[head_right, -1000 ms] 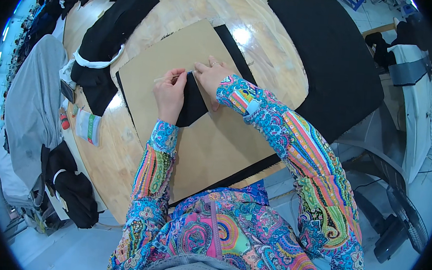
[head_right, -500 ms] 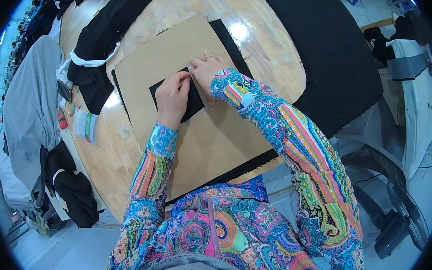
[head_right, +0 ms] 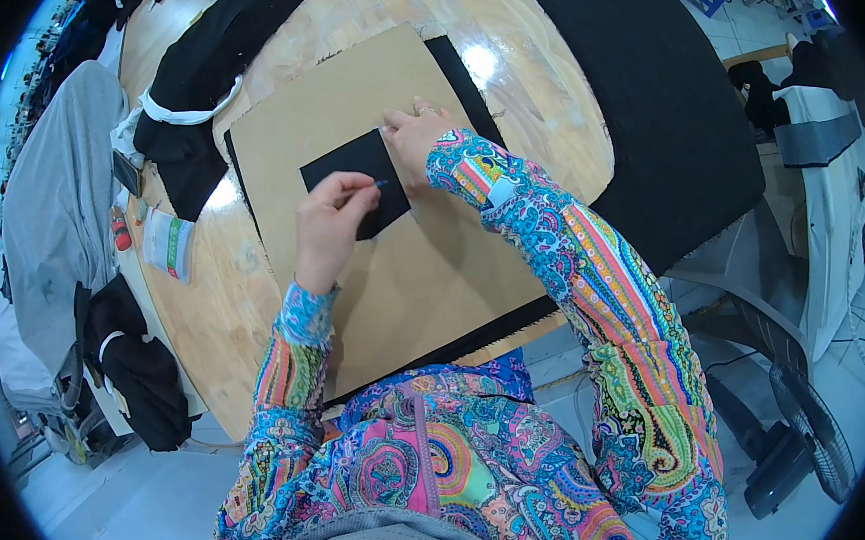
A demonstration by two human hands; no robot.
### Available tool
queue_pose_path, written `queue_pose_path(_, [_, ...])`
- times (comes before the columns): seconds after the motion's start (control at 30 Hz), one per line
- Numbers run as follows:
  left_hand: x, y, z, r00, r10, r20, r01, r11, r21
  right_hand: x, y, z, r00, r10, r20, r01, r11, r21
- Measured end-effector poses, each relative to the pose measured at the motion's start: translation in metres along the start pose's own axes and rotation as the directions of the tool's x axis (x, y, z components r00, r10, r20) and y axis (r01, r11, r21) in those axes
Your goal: The person uses a cardboard template to mark black fabric pieces on a wooden table. They place the template on the fabric, trace the outline with a white marker, and then move the template to the next piece of fabric to repeat the process.
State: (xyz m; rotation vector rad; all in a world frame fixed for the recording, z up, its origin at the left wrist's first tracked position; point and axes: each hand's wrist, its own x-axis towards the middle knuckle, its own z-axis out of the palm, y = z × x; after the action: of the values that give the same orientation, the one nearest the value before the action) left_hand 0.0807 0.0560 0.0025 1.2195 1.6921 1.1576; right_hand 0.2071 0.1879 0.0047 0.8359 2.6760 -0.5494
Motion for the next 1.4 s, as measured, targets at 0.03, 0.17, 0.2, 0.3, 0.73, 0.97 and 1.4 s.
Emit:
queue_pose_path(0.03, [0.006,-0.005,-0.003,0.996,-0.084,-0.011,0.082,0.988,-0.128,0.001,0.001,0.0,1.0,-0.007,-0.002,0.007,1.0,-0.008])
queue_pose_path(0.17, [0.004,-0.02,-0.001,0.998,0.025,0.053,-0.026,0.999,0.02,0.006,0.002,0.003,0.999,-0.042,-0.014,0.042,0.998,-0.037])
queue_pose_path(0.2, [0.002,-0.018,0.001,0.997,0.019,0.07,-0.021,0.999,0.035,0.005,0.002,0.003,0.999,-0.04,-0.013,0.039,0.998,-0.041])
queue_pose_path(0.3, [-0.004,-0.01,0.008,0.994,0.015,0.104,-0.025,0.995,0.092,0.001,0.002,0.0,1.0,-0.031,-0.006,0.03,0.998,-0.054])
queue_pose_path(0.73, [-0.003,-0.011,0.009,0.979,0.125,0.16,-0.157,0.967,0.202,0.0,-0.001,0.002,0.998,-0.011,-0.054,0.009,0.999,-0.034])
queue_pose_path(0.97, [0.012,-0.007,0.006,0.981,0.137,0.139,-0.162,0.968,0.19,-0.002,-0.004,-0.001,0.999,-0.006,-0.044,0.005,1.0,-0.029])
queue_pose_path(1.4, [0.07,-0.024,-0.002,0.977,0.192,-0.091,-0.16,0.946,0.28,-0.006,-0.007,-0.006,0.999,0.016,-0.035,-0.017,1.0,-0.025])
